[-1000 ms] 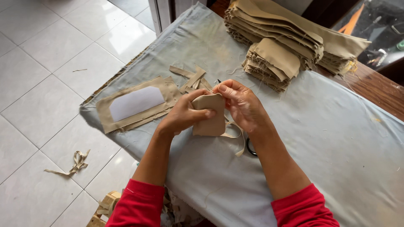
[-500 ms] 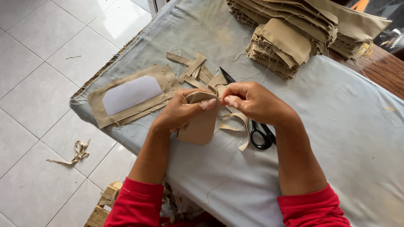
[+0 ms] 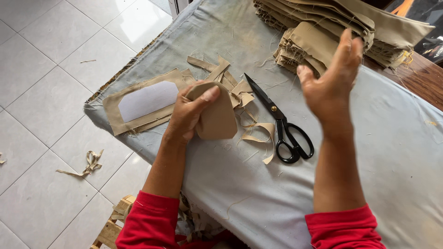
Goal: The person uses scissors to cut beige fabric pieces around a white paper template. They trim the edges of the fabric, remove the paper template, and place the finished fabric piece onto a stack on the table.
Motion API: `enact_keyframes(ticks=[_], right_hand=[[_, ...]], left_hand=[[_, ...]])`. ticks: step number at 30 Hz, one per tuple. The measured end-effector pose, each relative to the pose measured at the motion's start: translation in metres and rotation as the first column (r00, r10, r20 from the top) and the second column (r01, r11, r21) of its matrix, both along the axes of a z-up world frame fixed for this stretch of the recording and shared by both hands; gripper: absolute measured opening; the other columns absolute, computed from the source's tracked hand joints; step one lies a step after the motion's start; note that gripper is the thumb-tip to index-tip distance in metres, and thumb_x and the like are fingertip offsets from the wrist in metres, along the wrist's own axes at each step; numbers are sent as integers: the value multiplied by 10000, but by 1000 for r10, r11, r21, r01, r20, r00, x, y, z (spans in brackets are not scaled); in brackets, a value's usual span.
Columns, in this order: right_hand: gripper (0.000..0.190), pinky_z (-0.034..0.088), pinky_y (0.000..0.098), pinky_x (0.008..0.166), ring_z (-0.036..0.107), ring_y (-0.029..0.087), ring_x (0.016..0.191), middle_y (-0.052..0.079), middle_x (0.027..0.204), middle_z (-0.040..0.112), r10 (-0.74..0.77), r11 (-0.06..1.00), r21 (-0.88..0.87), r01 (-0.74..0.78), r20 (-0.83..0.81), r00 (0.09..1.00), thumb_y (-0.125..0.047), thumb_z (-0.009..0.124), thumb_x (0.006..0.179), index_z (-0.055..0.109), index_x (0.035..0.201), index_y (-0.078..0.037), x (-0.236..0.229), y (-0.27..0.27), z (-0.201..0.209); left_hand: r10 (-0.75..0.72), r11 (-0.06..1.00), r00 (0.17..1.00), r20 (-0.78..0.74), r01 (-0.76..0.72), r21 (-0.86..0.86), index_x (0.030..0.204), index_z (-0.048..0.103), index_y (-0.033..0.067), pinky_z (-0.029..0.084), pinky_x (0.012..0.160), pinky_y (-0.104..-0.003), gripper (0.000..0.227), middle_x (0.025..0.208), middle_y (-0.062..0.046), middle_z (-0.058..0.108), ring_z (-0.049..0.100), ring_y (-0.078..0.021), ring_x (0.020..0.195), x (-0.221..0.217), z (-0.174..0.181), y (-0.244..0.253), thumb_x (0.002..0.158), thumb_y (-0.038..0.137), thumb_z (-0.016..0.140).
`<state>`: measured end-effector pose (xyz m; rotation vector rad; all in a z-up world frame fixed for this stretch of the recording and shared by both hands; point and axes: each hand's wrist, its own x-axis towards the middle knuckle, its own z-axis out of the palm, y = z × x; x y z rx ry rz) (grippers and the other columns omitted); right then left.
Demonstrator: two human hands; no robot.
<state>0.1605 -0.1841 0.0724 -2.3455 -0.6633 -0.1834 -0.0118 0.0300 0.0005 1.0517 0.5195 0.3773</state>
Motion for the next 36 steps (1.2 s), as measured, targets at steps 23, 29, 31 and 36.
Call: enact_keyframes(ticks=[23, 29, 31, 36], right_hand=[[123, 487, 234, 534, 540, 105, 497, 60, 641, 655, 639, 769, 389, -508, -502, 583, -45, 640, 981, 741, 1046, -70, -33, 38, -35], [141, 368, 174, 545, 404, 50, 537, 11, 593, 522, 675, 737, 547, -398, -556, 486, -60, 560, 1024, 699, 1016, -36, -26, 30, -29], [144, 362, 166, 555, 381, 53, 549, 10, 597, 489, 693, 714, 622, -321, -563, 450, -77, 549, 1036, 686, 1027, -34, -27, 33, -30], [162, 506, 287, 684, 315, 51, 450, -1, 514, 369, 815, 555, 830, -62, -527, 241, -73, 539, 1038, 655, 1049, 40, -21, 45, -56]], left_hand=[[-118, 602, 972, 201, -91, 793, 1085, 752, 121, 585, 677, -436, 300, 860, -147, 702, 725, -331, 838, 7, -29, -3, 859, 294, 845], [-123, 688, 970, 211, -70, 722, 1067, 775, 174, 557, 735, -387, 230, 863, -89, 719, 703, -221, 845, 8, -30, -2, 869, 276, 833], [-136, 692, 968, 212, -60, 720, 1067, 785, 185, 555, 771, -384, 207, 875, -83, 727, 704, -224, 862, 9, -33, 0, 876, 252, 825], [-132, 643, 963, 234, -97, 760, 970, 741, 149, 550, 776, -408, 50, 774, -103, 656, 688, -285, 788, 7, -30, -2, 956, 198, 745]])
